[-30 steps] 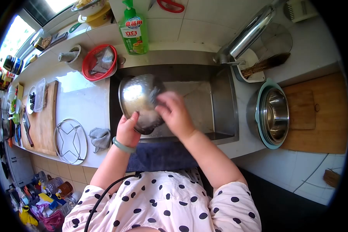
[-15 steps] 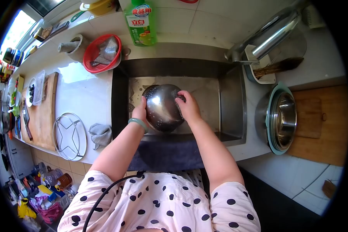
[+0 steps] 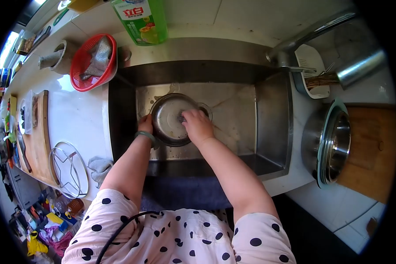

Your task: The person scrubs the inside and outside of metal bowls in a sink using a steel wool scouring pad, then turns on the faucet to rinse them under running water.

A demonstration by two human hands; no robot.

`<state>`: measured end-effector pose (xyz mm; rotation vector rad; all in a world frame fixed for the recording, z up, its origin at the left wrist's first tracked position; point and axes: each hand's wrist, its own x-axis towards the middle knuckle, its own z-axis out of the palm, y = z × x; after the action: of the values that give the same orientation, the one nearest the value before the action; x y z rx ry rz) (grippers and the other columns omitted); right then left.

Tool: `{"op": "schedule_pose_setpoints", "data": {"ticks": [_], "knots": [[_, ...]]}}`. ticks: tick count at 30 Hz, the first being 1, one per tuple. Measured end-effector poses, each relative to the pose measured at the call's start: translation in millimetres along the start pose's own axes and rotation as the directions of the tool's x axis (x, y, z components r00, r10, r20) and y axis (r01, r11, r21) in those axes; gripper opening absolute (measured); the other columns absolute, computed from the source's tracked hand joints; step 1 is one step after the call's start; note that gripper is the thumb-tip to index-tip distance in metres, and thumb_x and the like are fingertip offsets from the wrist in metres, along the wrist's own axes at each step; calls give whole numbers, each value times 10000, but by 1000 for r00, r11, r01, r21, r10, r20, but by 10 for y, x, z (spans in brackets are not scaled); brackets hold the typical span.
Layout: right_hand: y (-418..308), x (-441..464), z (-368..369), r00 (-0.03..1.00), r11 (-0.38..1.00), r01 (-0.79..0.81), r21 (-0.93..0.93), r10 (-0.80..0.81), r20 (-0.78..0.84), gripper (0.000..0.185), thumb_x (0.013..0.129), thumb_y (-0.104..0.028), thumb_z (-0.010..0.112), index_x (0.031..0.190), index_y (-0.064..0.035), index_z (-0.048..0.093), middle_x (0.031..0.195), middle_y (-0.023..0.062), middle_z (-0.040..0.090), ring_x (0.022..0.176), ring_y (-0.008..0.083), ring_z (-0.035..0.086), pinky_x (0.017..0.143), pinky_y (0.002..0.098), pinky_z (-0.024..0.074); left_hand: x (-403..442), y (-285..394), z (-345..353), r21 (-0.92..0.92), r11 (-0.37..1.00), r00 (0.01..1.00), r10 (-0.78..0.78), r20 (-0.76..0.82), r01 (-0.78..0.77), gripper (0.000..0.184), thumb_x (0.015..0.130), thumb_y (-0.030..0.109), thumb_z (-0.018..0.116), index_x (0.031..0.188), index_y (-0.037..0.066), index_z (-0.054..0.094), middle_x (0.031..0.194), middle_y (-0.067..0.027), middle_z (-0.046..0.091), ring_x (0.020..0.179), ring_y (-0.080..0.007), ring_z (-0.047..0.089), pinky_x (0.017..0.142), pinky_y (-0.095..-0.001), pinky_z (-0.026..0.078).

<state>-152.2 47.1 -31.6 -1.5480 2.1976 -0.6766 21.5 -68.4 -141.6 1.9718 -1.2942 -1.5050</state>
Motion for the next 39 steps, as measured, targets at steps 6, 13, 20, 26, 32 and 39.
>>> {"op": "schedule_pose_setpoints", "data": {"ticks": [6,13,20,26,32,39], "knots": [[-11,8,157,994,995,103,-2,-103,-23,192,700,-98,629,887,-96,582,942,71,540,920,286,498,806,382,425,-196,123,-79,-83,984,976,167,137,-157,612,763,274,659,1248,-12,419,1205,-210,483,1101,-313,482,938,-344,375],[-36,99,205,962,961,271,-54,-272,1,87,725,-136,546,802,-109,574,877,72,524,886,272,501,783,375,426,-726,535,-59,472,761,884,289,368,-445,1224,521,277,836,1387,10,12,1384,-246,199,1272,-358,274,1049,-344,269],[-124,720,343,975,994,93,-49,-101,-197,173,737,-135,516,880,-78,595,905,100,540,946,283,509,822,394,416,-735,497,-5,492,816,927,134,350,-303,1265,523,273,838,1398,74,-54,1421,-254,80,1291,-377,250,1049,-343,283],[-127,267,325,938,949,316,6,-314,146,158,752,-128,520,873,-87,613,900,123,542,913,304,516,791,395,432,-738,515,3,482,833,931,99,351,-271,1258,544,261,832,1399,93,-75,1425,-254,50,1287,-380,258,1045,-346,290],[-181,737,407,981,979,192,-71,-188,58,107,747,-135,515,782,-87,604,866,122,533,885,304,514,765,412,431,-788,563,-32,431,876,935,60,350,-217,1165,598,220,806,1412,126,-22,1435,-262,48,1315,-390,186,1064,-363,244],[-200,566,358,977,972,207,-111,-199,78,84,724,-121,513,726,-58,569,848,125,525,858,314,511,743,421,431,-807,597,-54,423,883,930,39,366,-203,1134,622,204,789,1412,129,-21,1437,-258,55,1312,-374,208,1055,-363,262]]}}
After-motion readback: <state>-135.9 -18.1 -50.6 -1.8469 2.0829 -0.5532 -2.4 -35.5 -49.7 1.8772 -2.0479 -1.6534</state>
